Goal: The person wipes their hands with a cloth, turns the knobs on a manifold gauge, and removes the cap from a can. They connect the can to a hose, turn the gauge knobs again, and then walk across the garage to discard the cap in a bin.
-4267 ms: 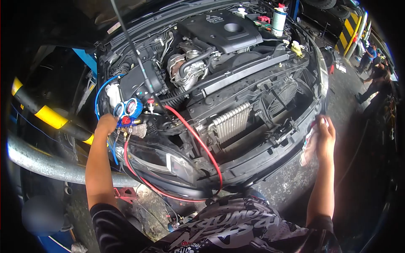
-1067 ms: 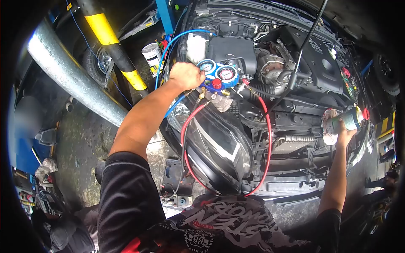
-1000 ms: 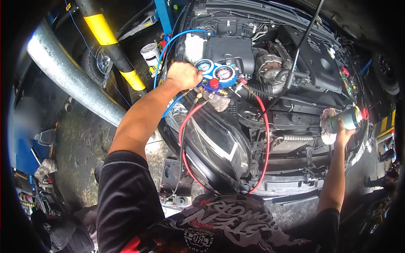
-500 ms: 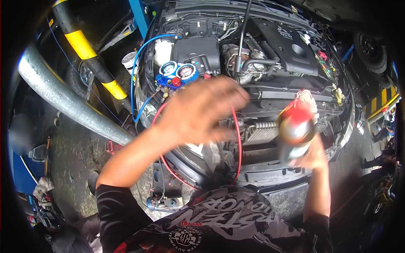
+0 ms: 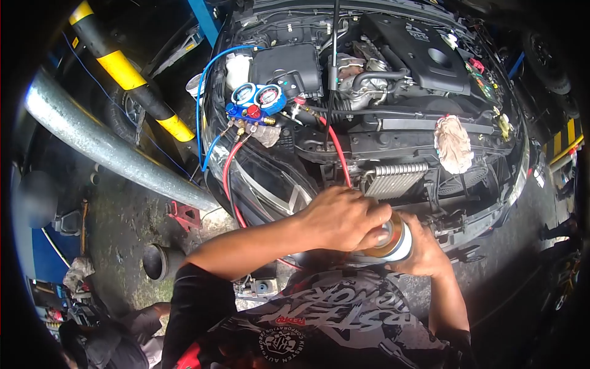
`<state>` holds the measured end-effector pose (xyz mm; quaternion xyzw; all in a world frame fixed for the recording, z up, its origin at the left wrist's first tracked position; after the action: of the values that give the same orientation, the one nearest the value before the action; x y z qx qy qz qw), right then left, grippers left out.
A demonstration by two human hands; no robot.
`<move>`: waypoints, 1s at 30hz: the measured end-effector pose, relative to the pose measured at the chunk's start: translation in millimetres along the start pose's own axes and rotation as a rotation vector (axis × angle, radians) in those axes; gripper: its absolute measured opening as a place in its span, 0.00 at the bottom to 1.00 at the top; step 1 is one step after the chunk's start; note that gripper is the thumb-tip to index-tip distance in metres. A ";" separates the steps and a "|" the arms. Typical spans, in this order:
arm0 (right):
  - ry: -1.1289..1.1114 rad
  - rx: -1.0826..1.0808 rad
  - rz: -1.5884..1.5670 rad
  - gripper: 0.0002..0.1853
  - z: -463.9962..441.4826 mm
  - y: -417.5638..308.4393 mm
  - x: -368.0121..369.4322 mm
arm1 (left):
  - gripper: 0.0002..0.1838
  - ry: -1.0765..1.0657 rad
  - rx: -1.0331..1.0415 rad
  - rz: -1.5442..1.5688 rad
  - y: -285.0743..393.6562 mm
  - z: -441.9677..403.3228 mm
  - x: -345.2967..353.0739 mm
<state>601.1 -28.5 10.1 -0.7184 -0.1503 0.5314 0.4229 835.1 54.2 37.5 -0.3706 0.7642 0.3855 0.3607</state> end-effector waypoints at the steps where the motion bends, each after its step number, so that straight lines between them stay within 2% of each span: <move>1: 0.038 0.021 -0.046 0.56 2.8 3.1 5.5 | 0.16 -0.025 -0.091 0.008 -1.1 -1.5 4.8; 3: 0.224 -0.059 0.209 0.54 1.0 7.3 18.3 | 0.13 -0.020 -0.269 0.035 -8.8 -4.4 17.5; 4: 0.317 -0.097 0.337 0.53 0.4 10.1 24.1 | 0.13 -0.113 -0.387 0.020 -13.0 -4.9 20.1; 6: 0.371 -0.121 0.470 0.51 -4.7 16.7 25.3 | 0.18 -0.039 -0.516 0.173 -21.7 -5.7 30.2; 8: 0.390 -0.075 0.522 0.50 -7.0 16.8 27.0 | 0.25 -0.245 -0.621 0.236 -35.2 -7.4 31.5; 9: 0.347 -0.047 0.460 0.52 -9.8 16.8 23.1 | 0.26 -0.396 -0.659 0.147 -34.4 -12.5 16.8; 12: 0.235 0.004 -0.150 0.56 -14.9 14.0 9.8 | 0.34 0.116 -0.010 0.104 -28.8 -6.2 -7.1; 13: 0.139 -0.056 -0.224 0.59 -19.5 13.1 6.8 | 0.44 -0.034 0.141 0.038 -38.6 -7.1 -6.5; 14: 0.012 -0.021 -0.126 0.60 -17.4 5.8 1.5 | 0.44 -0.037 0.275 -0.002 -43.6 -5.9 -8.9; 16: -0.037 -0.044 -0.323 0.60 -21.2 14.9 14.9 | 0.37 -0.065 0.353 0.009 -45.6 -8.0 -23.9; 19: -0.001 -0.098 -0.326 0.59 -27.2 1.9 23.0 | 0.25 -0.052 0.342 -0.033 -36.8 -12.2 -40.0; 22: 0.286 -0.073 0.304 0.56 -40.8 -5.7 33.2 | 0.21 -0.184 -0.341 -0.160 -40.2 -20.0 -32.0; 23: 0.380 -0.060 0.514 0.55 -41.3 -6.8 35.2 | 0.23 -0.208 -0.438 -0.105 -51.8 -18.1 -22.7; 26: 0.285 -0.045 0.333 0.57 -41.1 2.9 30.2 | 0.24 -0.368 -0.427 -0.070 -55.0 -17.7 -34.3; 27: 0.232 0.013 0.028 0.60 -39.0 2.6 25.3 | 0.23 -0.201 -0.301 0.043 -46.2 -15.6 -45.6; 29: 0.159 -0.006 -0.431 0.61 -35.4 6.8 22.3 | 0.22 -0.026 0.183 0.012 -48.3 -22.2 -49.4; 30: 0.117 -0.017 -0.661 0.62 -34.0 7.2 21.1 | 0.20 -0.033 0.195 0.001 -51.0 -20.0 -48.2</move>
<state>637.9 -33.9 -6.2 -0.6637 -0.3548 0.3220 0.5744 895.3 29.2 70.3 -0.3268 0.7924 0.3154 0.4073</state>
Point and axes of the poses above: each hand's wrist, its own z-axis away from the middle knuckle, its own x-axis out of the palm, y = z × x, the point moved 2 cm from there along -z, towards the middle knuckle, and after that the axes turned 7 degrees about -x, right-handed, at the moved point
